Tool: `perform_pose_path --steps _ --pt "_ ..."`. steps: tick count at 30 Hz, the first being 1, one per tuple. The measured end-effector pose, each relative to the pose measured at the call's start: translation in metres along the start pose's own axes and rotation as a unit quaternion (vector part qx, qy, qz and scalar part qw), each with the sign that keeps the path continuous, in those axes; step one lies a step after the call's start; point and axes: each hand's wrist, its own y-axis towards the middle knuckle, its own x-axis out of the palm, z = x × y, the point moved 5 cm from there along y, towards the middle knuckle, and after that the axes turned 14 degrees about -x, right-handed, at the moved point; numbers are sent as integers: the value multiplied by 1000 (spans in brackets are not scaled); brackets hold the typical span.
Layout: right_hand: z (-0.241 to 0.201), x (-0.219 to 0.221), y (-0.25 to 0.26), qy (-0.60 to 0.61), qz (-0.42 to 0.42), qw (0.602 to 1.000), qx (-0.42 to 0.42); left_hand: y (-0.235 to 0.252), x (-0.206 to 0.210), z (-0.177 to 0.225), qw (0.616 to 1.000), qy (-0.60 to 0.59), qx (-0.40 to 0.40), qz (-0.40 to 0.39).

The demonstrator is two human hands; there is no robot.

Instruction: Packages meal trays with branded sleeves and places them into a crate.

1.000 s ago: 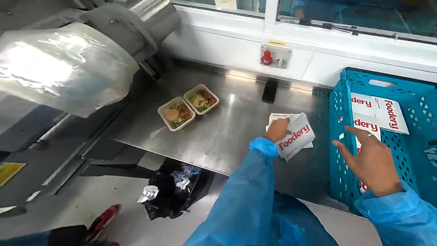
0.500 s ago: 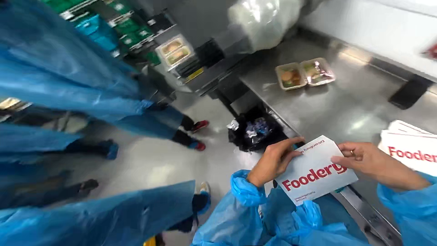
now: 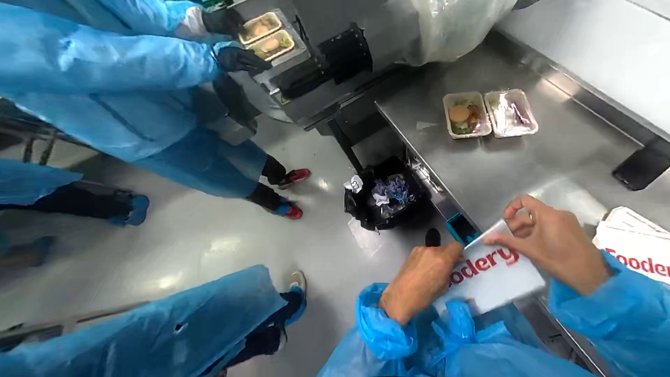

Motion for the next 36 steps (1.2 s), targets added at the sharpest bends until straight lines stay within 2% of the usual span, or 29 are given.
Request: perform_pose_path --steps 2,4,5,7,9,10,13,15,17,18,21,23,24,26,28,31,35,36 --pt "21 -6 4 -5 -43 996 -72 26 3 1 997 64 40 18" --pt "48 -11 7 33 -72 993 -92 59 9 1 987 112 83 78" --pt "63 -15 11 47 -53 995 -70 82 10 -1 982 128 93 105" --pt "94 -22 17 111 72 991 33 135 9 -2 977 156 84 117" --pt "125 -19 17 255 214 930 157 191 9 2 981 175 66 52" --pt "137 -13 16 319 241 895 196 218 10 7 982 178 58 11" --pt "164 18 15 446 243 820 264 310 28 14 988 118 68 -69" --pt "186 50 24 482 273 769 319 380 27 6 992 105 35 -61" --pt "204 68 34 473 336 699 418 456 6 -33 989 131 -68 -2" --pt "211 74 38 479 363 667 440 484 -1 -60 982 143 -122 -8" --pt "226 85 47 538 403 602 431 523 3 -133 961 128 -200 -143" --pt "238 92 50 559 415 576 428 500 7 -157 950 7 -235 -205" --pt "243 96 48 559 407 575 437 472 10 -161 938 -86 -251 -223" --pt "252 98 37 551 382 584 457 403 18 -164 901 -269 -273 -204" --pt "251 87 17 527 346 607 483 332 22 -157 878 -331 -304 -165" --pt "229 58 -18 514 308 638 484 244 30 -147 851 -390 -320 -149" --pt "207 24 -74 489 344 671 439 149 59 -116 734 -564 -365 -94" --pt "197 14 -87 475 359 680 427 130 66 -105 716 -589 -364 -93"
